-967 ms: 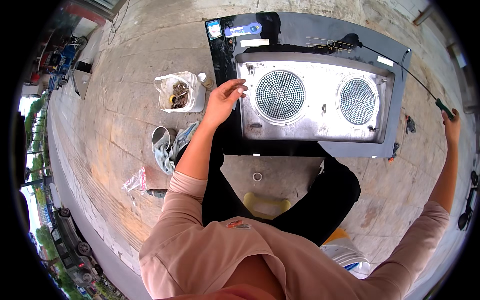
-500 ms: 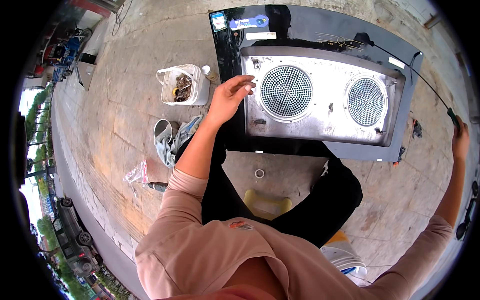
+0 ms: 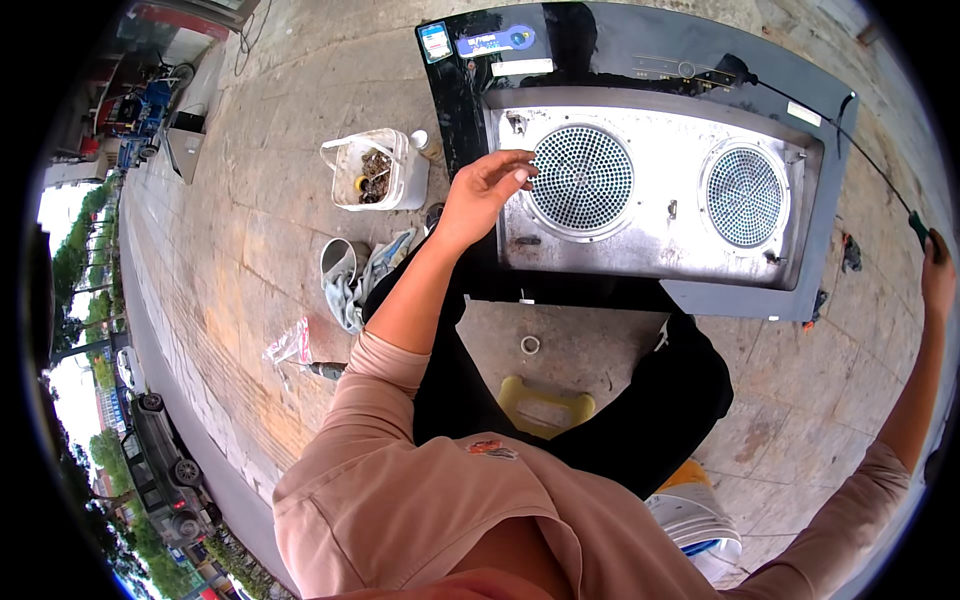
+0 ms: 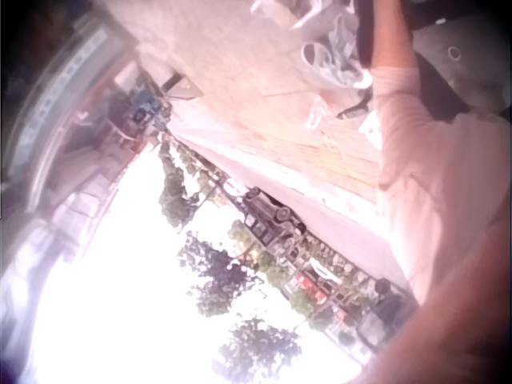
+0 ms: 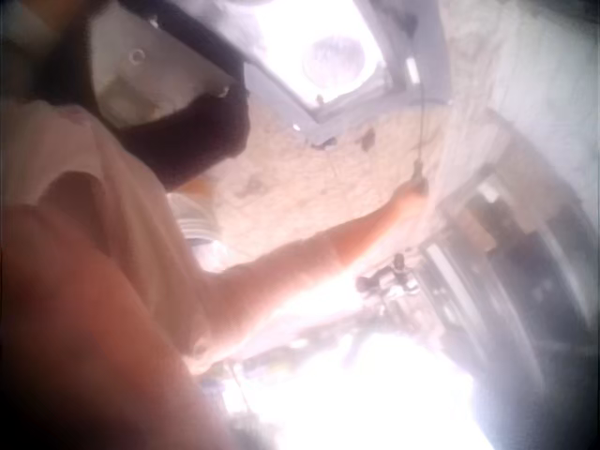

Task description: The person plugs in a power adapter and tests the control panel of a range hood. They then retrieve a black filter panel from a workshop area and attempt to install it onto the range hood, using a screwdriver to secure it.

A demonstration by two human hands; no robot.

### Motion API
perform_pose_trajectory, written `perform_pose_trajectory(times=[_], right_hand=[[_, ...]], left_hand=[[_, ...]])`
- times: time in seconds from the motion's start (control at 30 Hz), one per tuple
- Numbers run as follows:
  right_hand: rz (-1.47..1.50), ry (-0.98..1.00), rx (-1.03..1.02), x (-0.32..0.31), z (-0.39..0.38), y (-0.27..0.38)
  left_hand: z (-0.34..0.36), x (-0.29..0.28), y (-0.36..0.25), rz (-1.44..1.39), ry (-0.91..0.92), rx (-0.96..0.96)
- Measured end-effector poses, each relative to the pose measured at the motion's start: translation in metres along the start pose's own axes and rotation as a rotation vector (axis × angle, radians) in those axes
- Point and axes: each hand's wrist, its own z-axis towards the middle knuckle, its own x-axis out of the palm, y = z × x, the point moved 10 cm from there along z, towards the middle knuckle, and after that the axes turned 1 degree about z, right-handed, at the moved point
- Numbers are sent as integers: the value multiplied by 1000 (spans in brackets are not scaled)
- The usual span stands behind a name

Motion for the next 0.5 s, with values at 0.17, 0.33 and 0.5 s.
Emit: perform_pose_trajectory(times=[0.17, 0.33, 0.5], right_hand=[[137, 37, 350, 40, -32, -84], [416, -46, 575, 62, -149, 34], [1395, -239, 666, -49, -230, 214]], left_hand=[[11, 23, 6, 11, 80, 11], [-57, -6, 55, 155, -18, -94], [-128, 52, -13, -17, 211, 4]])
